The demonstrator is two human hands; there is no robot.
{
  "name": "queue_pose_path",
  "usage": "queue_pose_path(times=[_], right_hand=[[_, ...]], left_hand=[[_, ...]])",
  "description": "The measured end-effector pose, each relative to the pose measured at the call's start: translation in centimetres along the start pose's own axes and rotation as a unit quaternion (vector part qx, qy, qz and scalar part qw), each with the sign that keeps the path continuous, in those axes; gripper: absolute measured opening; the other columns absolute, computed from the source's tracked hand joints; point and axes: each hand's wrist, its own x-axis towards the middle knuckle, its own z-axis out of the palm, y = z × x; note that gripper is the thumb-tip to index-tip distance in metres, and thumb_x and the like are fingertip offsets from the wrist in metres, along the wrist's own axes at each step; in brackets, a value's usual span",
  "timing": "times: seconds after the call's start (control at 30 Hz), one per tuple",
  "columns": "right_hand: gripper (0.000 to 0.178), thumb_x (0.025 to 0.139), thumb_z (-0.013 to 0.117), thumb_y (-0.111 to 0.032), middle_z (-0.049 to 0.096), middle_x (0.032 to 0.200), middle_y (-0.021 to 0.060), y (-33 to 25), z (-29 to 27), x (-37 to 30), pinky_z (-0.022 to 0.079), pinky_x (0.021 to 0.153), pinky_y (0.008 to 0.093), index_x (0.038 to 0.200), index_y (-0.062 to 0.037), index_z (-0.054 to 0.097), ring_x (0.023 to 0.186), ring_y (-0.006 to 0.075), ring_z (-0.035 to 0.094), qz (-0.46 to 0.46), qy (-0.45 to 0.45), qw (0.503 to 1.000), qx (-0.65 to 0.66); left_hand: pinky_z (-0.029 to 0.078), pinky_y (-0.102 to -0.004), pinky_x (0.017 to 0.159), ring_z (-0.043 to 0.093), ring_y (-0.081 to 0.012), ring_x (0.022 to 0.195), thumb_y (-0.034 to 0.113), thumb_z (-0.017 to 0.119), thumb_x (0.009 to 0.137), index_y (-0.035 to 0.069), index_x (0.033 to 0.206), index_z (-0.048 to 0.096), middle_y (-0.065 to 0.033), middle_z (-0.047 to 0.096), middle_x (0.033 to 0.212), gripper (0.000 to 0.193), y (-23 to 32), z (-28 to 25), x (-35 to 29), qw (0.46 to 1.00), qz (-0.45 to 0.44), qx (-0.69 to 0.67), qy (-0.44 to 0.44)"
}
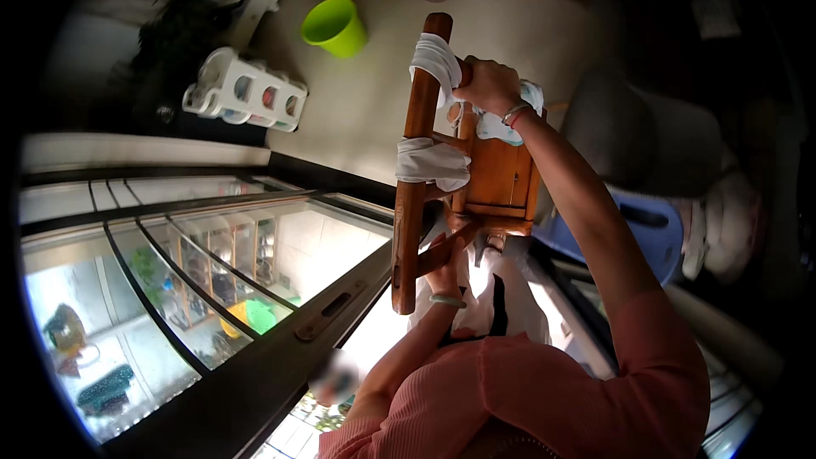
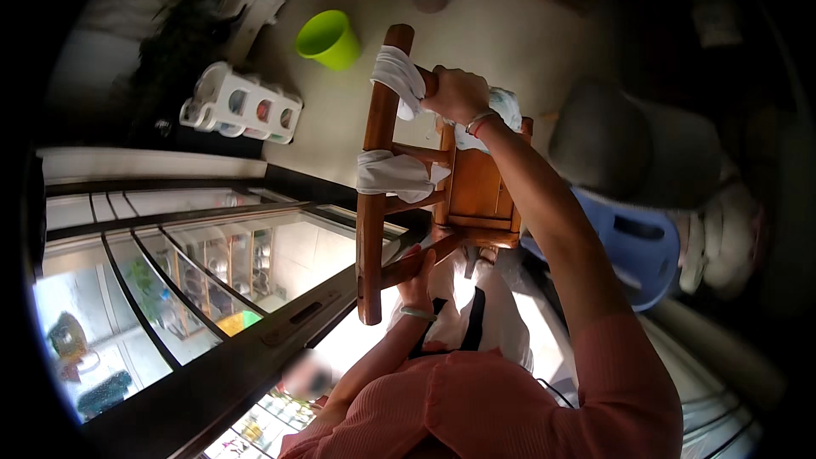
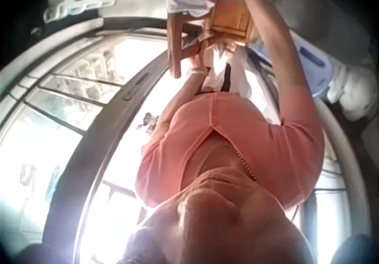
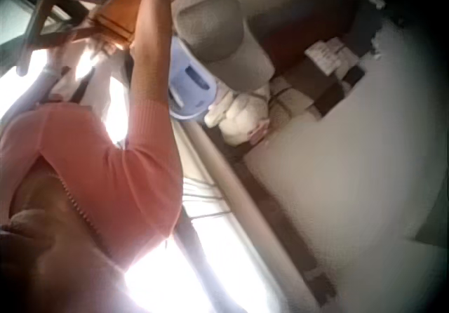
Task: The person cleans a large glass window using a cloth. They wipe the glass surface, move a wooden chair to reach higher areas, and periodically rinse the cloth in a green bucket of water before continuing to wipe the window.
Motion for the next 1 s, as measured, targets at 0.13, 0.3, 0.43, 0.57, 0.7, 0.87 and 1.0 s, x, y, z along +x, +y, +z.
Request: queue_pose_path(times=[0.13,0.3,0.43,0.57,0.7,0.87,1.0], right_hand=[[0.043,0.067,0.072,-0.043,0.071,0.084,0.0129,-3.4,3.1,7.3,0.054,0.072,0.0435,0.093,-0.01,0.067,0.081,0.0336,0.069,-0.063,-0.027,0.998,-0.001],[0.053,0.065,0.074,-0.052,0.071,0.089,0.0132,-10.3,8.1,15.3,0.054,0.076,0.0438,0.095,-0.0089,0.067,0.086,0.0342,0.069,-0.131,-0.094,0.987,-0.017],[0.061,0.063,0.075,-0.059,0.071,0.09,0.0131,-15.5,11.9,18.3,0.054,0.077,0.0432,0.097,-0.0082,0.067,0.087,0.0337,0.069,-0.184,-0.147,0.972,-0.015],[0.056,0.065,0.076,-0.054,0.071,0.093,0.0113,-20.7,16.6,21.7,0.054,0.078,0.0428,0.098,-0.0106,0.066,0.089,0.0326,0.068,-0.242,-0.205,0.948,-0.018],[0.065,0.061,0.076,-0.062,0.071,0.096,0.0132,-25.7,23.7,27.5,0.054,0.079,0.0429,0.099,-0.0089,0.065,0.091,0.0322,0.068,-0.289,-0.264,0.92,-0.004],[0.06,0.065,0.073,-0.057,0.071,0.096,0.0142,-30.9,31.9,29.5,0.054,0.08,0.0432,0.101,-0.0097,0.067,0.092,0.0335,0.068,-0.345,-0.316,0.884,-0.029],[0.051,0.066,0.075,-0.048,0.071,0.097,0.0124,-35.1,36.0,29.8,0.053,0.081,0.0433,0.101,-0.0117,0.068,0.092,0.0329,0.068,-0.378,-0.364,0.849,-0.059]], left_hand=[[0.044,-0.031,0.097,0.057,-0.0182,0.107,0.017,0.078,0.083,-0.001,0.123,0.058,-0.0095,0.061,0.116,0.048,0.9,1.7,4.4,0.999,-0.017,-0.023,0.041],[0.047,-0.031,0.094,0.06,-0.0185,0.103,0.02,0.083,0.077,-0.001,0.12,0.06,-0.0108,0.063,0.114,0.053,1.6,1.8,11.0,0.992,0.01,-0.034,0.125],[0.049,-0.0309,0.092,0.061,-0.0177,0.1,0.019,0.083,0.078,-0.002,0.119,0.059,-0.0102,0.064,0.111,0.052,3.3,1.3,13.2,0.974,-0.001,-0.117,0.196],[0.051,-0.0287,0.088,0.062,-0.017,0.097,0.012,0.082,0.078,-0.002,0.121,0.058,-0.0102,0.065,0.108,0.051,4.5,0.6,16.6,0.953,0.017,-0.151,0.261],[0.051,-0.0291,0.087,0.063,-0.0173,0.096,0.013,0.083,0.077,-0.002,0.121,0.058,-0.011,0.066,0.109,0.052,7.4,-0.4,23.0,0.927,-0.014,-0.17,0.333],[0.05,-0.03,0.09,0.062,-0.0172,0.096,0.015,0.085,0.076,-0.001,0.116,0.062,-0.0098,0.066,0.106,0.049,5.9,-1.7,28.8,0.884,0.0,-0.213,0.417],[0.05,-0.0305,0.09,0.062,-0.0177,0.096,0.015,0.086,0.075,-0.003,0.116,0.062,-0.0107,0.066,0.107,0.051,4.3,-3.0,32.1,0.862,-0.002,-0.216,0.459]])
